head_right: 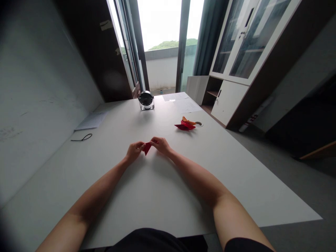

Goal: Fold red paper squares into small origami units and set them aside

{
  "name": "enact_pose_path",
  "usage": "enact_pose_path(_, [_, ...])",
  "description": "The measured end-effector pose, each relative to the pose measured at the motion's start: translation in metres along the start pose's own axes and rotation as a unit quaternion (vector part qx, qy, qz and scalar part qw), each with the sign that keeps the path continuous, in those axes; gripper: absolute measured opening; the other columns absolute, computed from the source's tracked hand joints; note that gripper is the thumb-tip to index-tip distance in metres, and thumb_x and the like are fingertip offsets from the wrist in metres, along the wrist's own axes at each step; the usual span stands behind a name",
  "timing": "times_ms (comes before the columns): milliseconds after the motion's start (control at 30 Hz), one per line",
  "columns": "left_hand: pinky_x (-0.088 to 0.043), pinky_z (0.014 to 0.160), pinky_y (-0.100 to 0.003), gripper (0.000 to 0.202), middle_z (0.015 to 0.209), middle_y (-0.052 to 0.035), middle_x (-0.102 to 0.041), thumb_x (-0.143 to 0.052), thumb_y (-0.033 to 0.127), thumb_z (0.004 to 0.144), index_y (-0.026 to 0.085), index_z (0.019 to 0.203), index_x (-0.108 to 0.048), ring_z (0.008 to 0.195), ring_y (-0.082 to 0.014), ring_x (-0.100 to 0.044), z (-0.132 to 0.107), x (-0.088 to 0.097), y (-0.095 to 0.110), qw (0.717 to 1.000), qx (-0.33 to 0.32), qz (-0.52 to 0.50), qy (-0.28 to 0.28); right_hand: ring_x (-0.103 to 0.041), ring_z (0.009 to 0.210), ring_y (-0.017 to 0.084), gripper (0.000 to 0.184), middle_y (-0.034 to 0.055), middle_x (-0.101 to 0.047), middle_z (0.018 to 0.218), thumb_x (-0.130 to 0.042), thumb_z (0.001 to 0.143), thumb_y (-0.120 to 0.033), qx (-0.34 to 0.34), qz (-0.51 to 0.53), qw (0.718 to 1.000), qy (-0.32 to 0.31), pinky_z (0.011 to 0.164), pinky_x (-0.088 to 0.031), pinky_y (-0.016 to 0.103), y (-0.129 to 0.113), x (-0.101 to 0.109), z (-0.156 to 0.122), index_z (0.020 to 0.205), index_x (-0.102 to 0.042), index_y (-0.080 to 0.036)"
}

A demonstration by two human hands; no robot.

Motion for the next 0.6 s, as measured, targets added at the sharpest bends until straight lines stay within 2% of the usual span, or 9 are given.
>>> enact_pose_path(233, [-0.044,0.063,-0.023,0.03,0.071,-0.0016,-0.072,-0.058,0.042,0.088,0.018,0.083,-0.074,0.065,-0.015,-0.061,-0.0011,-0.0008,-0.0006,1.0,0.01,-0.027,0.003,-0.052,0.062,0.012,0.026,-0.0001,-0.066,0.069,-0.062,0.086,-0.041,-0.001,-0.013,1.0,-0.007,0.061,-0.039,0.024,-0.0012,-0.0012,-0.0007,0.08,-0.07,-0.018])
enact_pose_path(400, [-0.04,0.06,-0.023,0.034,0.068,-0.0006,-0.07,-0.059,0.048,0.087,0.018,0.085,-0.075,0.062,-0.0139,-0.057,-0.0009,-0.0034,-0.0016,1.0,0.004,-0.018,-0.005,-0.054,0.064,0.012,0.023,0.0,-0.068,0.071,-0.062,0.087,-0.038,0.009,-0.034,0.999,-0.031,0.064,-0.04,0.025,-0.0069,-0.0053,-0.0023,0.08,-0.071,-0.018])
enact_pose_path(600, [-0.041,0.062,-0.023,0.035,0.071,-0.0015,-0.072,-0.059,0.049,0.087,0.018,0.086,-0.076,0.064,-0.0146,-0.058,0.0,-0.0015,-0.0003,1.0,0.005,-0.014,0.001,-0.051,0.062,0.012,0.023,-0.0001,-0.067,0.069,-0.062,0.086,-0.038,-0.002,-0.043,0.999,-0.014,0.062,-0.039,0.024,-0.0072,-0.0026,-0.0017,0.079,-0.071,-0.018])
Point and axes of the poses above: each hand's wrist, its own z-axis towards the middle knuckle, its own x-axis out of the back of the hand, y = z × x, the point moved 3 cm from there along z, towards the middle knuckle
